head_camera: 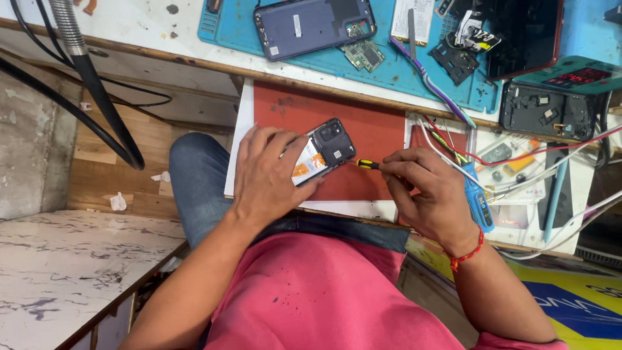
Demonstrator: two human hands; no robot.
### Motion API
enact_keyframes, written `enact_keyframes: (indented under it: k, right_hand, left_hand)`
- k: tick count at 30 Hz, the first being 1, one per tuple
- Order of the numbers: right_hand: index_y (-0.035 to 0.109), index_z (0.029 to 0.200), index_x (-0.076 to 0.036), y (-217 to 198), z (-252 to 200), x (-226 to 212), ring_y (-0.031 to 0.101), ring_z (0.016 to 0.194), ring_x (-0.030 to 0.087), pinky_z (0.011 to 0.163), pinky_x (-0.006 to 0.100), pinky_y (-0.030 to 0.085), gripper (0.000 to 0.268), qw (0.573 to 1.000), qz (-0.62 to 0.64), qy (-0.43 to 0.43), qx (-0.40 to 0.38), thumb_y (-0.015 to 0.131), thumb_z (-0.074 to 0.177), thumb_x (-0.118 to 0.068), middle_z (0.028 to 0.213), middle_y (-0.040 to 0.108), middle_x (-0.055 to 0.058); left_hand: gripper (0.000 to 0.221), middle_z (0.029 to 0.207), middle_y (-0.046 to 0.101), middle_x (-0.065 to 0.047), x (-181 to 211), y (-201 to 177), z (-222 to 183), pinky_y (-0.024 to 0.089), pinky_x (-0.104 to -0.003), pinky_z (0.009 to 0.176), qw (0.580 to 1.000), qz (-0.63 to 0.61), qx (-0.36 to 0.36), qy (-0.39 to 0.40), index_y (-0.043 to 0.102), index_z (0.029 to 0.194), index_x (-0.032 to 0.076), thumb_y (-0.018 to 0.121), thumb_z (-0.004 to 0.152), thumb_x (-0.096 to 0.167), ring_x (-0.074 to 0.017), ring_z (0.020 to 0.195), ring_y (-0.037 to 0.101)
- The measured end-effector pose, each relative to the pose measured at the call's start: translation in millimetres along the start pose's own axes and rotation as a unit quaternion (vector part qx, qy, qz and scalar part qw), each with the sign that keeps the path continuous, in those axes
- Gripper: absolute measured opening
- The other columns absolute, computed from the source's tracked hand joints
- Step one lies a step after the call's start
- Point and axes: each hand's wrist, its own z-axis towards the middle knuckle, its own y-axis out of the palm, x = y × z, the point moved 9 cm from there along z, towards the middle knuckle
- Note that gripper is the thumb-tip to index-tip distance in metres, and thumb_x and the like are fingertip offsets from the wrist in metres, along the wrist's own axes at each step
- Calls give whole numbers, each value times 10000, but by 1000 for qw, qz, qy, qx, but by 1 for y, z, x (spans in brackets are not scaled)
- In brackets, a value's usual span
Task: The person cleans a small circuit board with a toothbrush, then picks up a smartphone and uses a screwdriver to remove screws from the back cover. The back cover is removed to expose the battery and internal components, and the person continues to unscrew internal parts.
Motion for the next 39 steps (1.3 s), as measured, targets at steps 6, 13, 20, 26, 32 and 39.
enact_keyframes:
  k: [6, 13, 20, 26, 32, 39]
  right_hand:
    - [696, 1002, -33, 12, 5, 3, 679, 730, 195, 597, 312, 526, 153, 999, -33, 18, -14, 721, 870, 41, 1018, 701, 91]
    - [692, 1009, -36, 15, 7, -1, 682, 765, 228, 623, 330, 528, 158, 999, -52, -5, -8, 723, 873, 38, 1015, 688, 100]
    - [679, 998, -32, 18, 12, -8, 686, 808, 272, 662, 360, 539, 155, 998, -57, -22, -23, 720, 867, 39, 1014, 683, 111]
    - [669, 1023, -24, 21, 25, -26, 667, 958, 342, 793, 414, 551, 207, 991, -79, -70, -84, 725, 828, 17, 1055, 658, 143]
    - [672, 999, -21, 29, 48, -38, 649, 922, 351, 790, 430, 544, 146, 973, -124, -111, -162, 691, 855, -18, 992, 641, 134]
    - [697, 1001, -31, 40, 52, -40, 649, 873, 348, 735, 437, 534, 149, 964, -146, -105, -197, 676, 854, -17, 953, 653, 128]
  left_hand:
    - [633, 1194, 685, -103, -10, 8, 3, 374, -556, 1114, 999, -39, 31, 16, 692, 1198, 26, 894, 678, 324, -320, 1119, 568]
    - [614, 1223, 679, -107, -11, 8, 0, 365, -572, 1141, 997, -45, 52, 23, 689, 1196, 22, 893, 702, 325, -314, 1147, 572]
    - [600, 1236, 675, -107, -13, 10, -2, 360, -576, 1150, 997, -48, 50, 17, 693, 1195, 22, 887, 714, 324, -312, 1154, 574]
    - [595, 1241, 672, -103, -14, 9, -2, 361, -570, 1156, 997, -58, 49, 14, 695, 1197, 20, 888, 716, 312, -311, 1155, 574]
    - [601, 1239, 674, -103, -14, 9, -3, 361, -571, 1150, 997, -61, 45, 9, 692, 1192, 15, 900, 708, 304, -304, 1153, 573]
    - [627, 1258, 666, -112, -15, 6, -3, 365, -561, 1150, 996, -70, 51, 14, 682, 1213, 6, 904, 708, 305, -311, 1166, 562]
